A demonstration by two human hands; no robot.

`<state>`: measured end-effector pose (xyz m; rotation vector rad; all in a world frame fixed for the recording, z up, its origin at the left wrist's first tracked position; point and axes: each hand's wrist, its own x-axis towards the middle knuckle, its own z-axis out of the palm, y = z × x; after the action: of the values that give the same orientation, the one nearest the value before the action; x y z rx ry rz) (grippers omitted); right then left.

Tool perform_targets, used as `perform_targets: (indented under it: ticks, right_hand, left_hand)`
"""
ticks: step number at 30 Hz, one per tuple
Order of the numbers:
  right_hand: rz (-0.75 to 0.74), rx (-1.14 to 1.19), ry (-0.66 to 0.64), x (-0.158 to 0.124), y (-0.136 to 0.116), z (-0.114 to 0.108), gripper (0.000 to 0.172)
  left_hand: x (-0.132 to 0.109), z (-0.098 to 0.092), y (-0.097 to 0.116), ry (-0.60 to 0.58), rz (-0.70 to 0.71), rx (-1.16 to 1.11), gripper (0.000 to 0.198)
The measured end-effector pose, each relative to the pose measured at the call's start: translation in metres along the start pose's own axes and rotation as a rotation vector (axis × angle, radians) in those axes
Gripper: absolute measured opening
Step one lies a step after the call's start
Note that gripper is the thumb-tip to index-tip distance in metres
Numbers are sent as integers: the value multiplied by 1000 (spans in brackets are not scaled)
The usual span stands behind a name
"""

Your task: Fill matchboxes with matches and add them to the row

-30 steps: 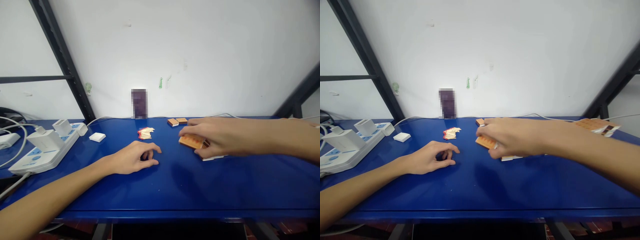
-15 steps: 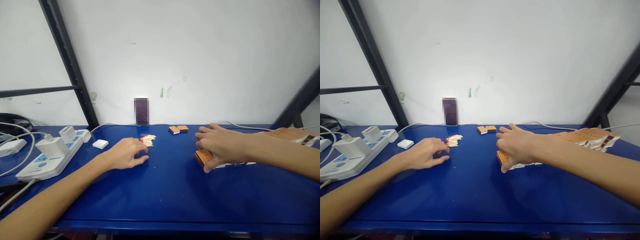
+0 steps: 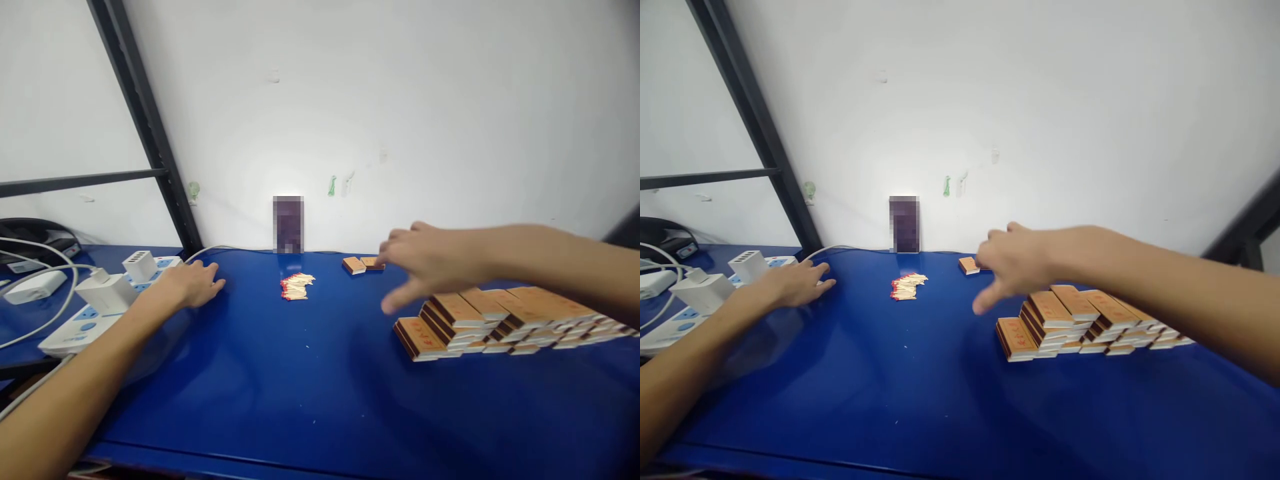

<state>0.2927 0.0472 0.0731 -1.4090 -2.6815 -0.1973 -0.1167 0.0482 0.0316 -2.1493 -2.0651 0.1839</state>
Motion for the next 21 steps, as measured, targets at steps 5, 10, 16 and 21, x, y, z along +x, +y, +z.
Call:
perform_targets:
  ticks: [5, 10, 16, 21]
  right_hand:
    - [-51, -261, -333, 73, -3, -3, 54]
    - [-103, -301, -474, 95, -12, 26, 53]
    - [-255, -242, -468, 92, -32, 26, 40]
    - [-251, -159, -450, 74, -69, 14, 45]
  left_hand:
    - [-4, -2, 10, -57, 159, -96, 40]
    - [-11, -15, 37, -156, 521, -409, 36]
    - [-33, -10, 84, -22, 624, -423, 40]
    - [-53, 4, 113, 68, 661, -286, 48]
